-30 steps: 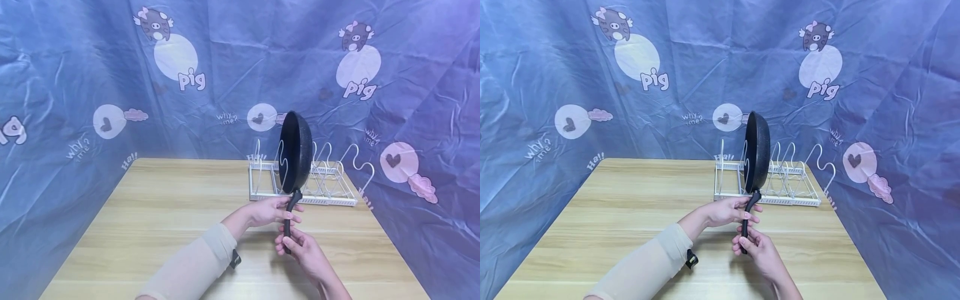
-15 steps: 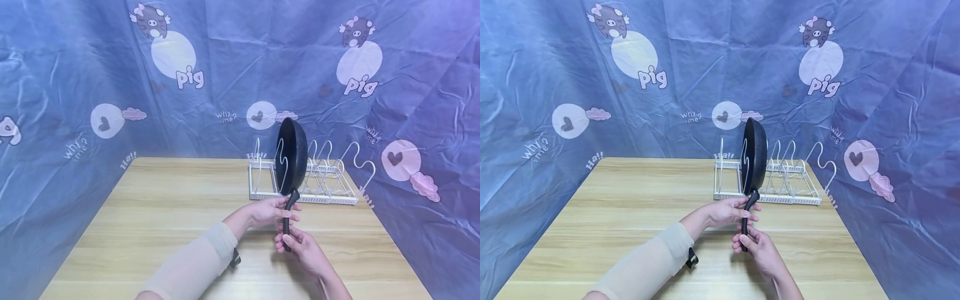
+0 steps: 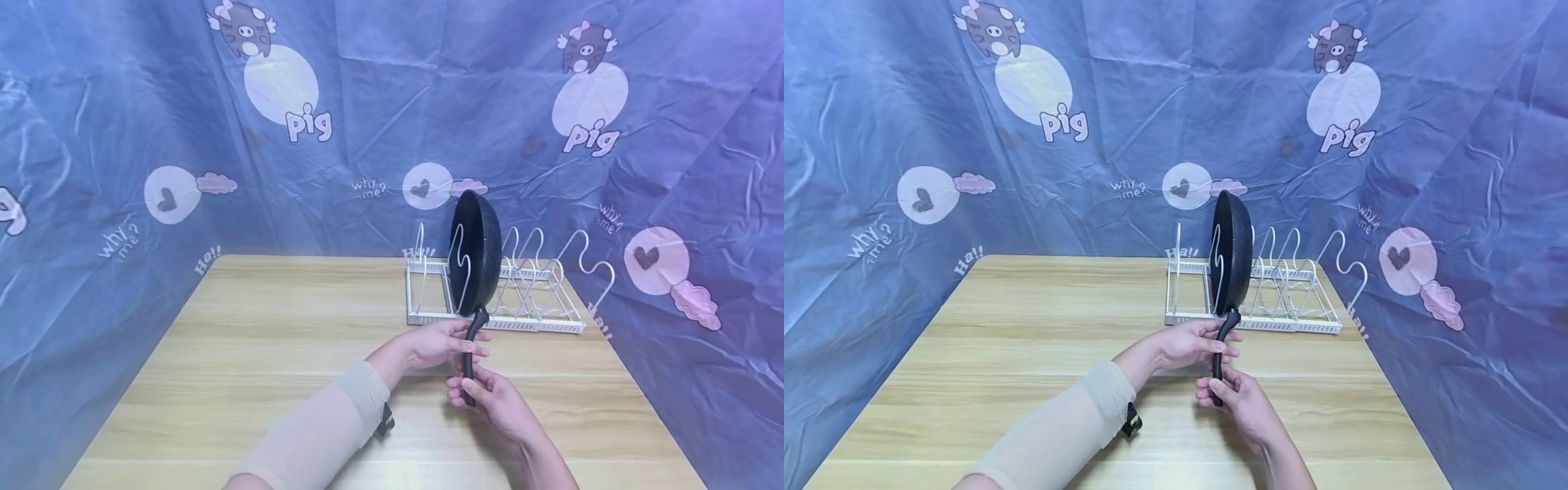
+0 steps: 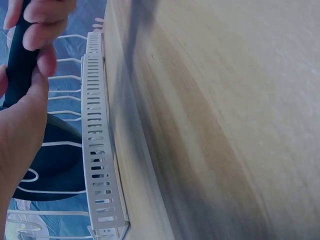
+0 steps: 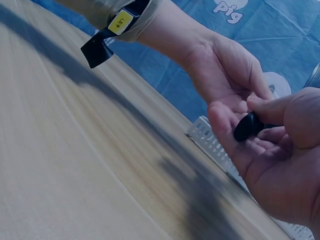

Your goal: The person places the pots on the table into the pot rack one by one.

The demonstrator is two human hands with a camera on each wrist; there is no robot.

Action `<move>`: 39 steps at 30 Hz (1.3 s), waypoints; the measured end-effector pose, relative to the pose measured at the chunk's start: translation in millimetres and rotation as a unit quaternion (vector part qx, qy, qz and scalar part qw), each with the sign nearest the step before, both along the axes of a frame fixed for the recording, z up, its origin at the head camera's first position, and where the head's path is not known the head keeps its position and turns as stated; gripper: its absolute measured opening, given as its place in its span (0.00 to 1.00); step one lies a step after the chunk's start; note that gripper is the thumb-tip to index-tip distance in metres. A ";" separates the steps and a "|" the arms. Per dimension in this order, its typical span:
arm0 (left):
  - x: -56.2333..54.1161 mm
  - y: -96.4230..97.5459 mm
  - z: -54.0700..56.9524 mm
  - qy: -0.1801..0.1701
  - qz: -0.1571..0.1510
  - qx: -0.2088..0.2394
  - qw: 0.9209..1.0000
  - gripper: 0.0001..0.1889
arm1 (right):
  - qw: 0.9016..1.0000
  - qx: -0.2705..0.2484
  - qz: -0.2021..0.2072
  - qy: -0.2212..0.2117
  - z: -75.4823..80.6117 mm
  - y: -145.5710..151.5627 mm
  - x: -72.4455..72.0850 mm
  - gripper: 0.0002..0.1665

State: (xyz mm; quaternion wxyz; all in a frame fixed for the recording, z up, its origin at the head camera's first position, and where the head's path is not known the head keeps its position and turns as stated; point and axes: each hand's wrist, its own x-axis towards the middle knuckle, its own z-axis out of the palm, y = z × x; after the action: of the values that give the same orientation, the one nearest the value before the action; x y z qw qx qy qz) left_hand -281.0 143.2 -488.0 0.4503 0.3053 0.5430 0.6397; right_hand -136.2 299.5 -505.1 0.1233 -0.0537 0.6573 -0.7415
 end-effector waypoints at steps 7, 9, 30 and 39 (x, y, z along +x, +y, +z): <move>4.1 5.1 -7.0 -0.013 0.078 -0.025 0.997 0.34 | 0.965 0.229 -0.128 -0.007 1.7 -10.2 -6.5 0.28; 5.7 7.0 -9.7 -0.001 0.104 -0.042 0.994 0.34 | 0.941 0.300 -0.157 0.003 0.8 -12.8 -7.8 0.23; 26.6 19.0 -9.4 0.143 0.257 -0.208 0.933 0.28 | 0.867 0.477 -0.128 0.063 -13.4 -14.2 -26.8 0.06; 35.5 -8.0 2.6 0.341 0.199 -0.313 0.864 0.28 | 0.792 0.596 -0.095 0.089 7.3 -6.2 -21.5 0.15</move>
State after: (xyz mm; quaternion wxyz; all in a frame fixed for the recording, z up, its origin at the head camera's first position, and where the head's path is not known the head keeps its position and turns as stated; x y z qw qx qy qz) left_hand -245.6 135.3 -485.4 0.1719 0.2326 0.8836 0.3682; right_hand -157.7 293.3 -497.7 0.0009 0.0270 0.9789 -0.2025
